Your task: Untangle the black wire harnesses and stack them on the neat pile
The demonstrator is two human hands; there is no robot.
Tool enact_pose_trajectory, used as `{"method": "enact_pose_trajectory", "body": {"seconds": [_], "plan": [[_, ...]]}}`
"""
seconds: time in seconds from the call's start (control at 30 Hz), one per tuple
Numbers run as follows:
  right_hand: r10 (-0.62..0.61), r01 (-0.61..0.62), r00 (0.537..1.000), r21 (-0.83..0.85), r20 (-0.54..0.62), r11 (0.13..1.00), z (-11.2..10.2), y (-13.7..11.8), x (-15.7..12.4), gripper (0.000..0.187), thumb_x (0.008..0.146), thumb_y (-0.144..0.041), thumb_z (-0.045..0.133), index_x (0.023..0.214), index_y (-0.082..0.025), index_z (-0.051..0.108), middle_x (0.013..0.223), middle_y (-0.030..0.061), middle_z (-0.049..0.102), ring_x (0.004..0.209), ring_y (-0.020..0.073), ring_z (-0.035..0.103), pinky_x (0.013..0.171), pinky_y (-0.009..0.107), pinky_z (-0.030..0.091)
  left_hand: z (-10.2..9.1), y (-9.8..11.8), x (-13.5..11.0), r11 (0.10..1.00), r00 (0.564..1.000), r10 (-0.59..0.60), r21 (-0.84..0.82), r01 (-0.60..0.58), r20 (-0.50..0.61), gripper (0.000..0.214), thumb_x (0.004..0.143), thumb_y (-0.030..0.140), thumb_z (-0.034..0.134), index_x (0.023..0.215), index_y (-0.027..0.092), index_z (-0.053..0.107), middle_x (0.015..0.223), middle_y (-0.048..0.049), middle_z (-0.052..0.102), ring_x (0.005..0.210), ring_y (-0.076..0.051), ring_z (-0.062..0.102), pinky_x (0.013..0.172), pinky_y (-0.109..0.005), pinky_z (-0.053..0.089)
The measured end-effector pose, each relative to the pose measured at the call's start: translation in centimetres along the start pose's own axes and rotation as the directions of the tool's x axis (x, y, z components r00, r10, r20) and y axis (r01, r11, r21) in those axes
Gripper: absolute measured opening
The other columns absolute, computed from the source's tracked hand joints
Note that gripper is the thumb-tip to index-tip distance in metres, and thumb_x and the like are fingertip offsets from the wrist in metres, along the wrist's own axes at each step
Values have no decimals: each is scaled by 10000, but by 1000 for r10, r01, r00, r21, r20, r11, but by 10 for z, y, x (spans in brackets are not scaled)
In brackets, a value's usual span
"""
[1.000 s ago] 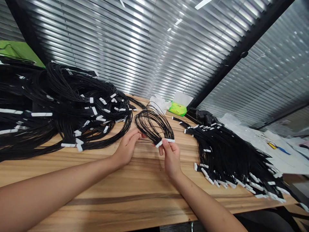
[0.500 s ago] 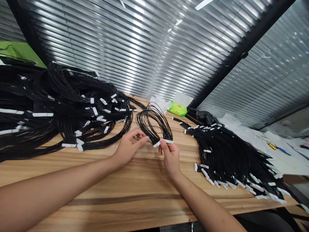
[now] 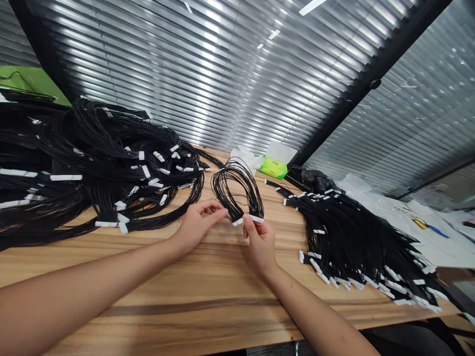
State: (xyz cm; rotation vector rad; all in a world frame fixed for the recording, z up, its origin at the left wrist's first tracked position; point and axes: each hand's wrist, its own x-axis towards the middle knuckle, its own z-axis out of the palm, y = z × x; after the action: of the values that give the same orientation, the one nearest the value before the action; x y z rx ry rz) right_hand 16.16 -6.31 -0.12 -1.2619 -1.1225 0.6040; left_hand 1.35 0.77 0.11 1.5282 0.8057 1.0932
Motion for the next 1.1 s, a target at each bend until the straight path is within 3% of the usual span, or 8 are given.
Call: {"method": "enact_pose_trajectory", "body": {"seconds": [0.27,0.77,0.93,1.1], "plan": [[62,-63,998,61,4,996,1,4,3,365,800,-469,596,595,-172,537,485,-51,415,474,95,356,471,235,306,2,1,0,999,999,-11,-30,12,31,222,750,387,639,730,167,647,757,-17,651,745,-164,559,718,-278,406],[8,-8,1000,-11,0,1000,-1,2,2,359,813,-418,597,560,-175,518,492,-56,398,500,95,352,513,245,309,3,0,3,990,993,-71,-116,82,92,204,715,367,653,725,163,655,752,-20,657,753,-168,572,750,-282,446],[64,-66,998,56,28,996,2,2,2,365,811,-457,591,587,-176,530,481,-52,416,469,94,353,469,238,299,3,1,0,984,991,-41,-168,62,125,184,754,335,612,791,158,645,791,-30,658,815,-182,580,789,-297,448],[98,-98,995,101,5,990,2,3,3,371,797,-482,601,603,-170,552,466,-51,414,462,96,362,482,242,317,4,4,-1,990,996,-3,-139,16,89,167,773,334,602,752,169,615,789,-22,655,803,-178,578,793,-297,448]]}}
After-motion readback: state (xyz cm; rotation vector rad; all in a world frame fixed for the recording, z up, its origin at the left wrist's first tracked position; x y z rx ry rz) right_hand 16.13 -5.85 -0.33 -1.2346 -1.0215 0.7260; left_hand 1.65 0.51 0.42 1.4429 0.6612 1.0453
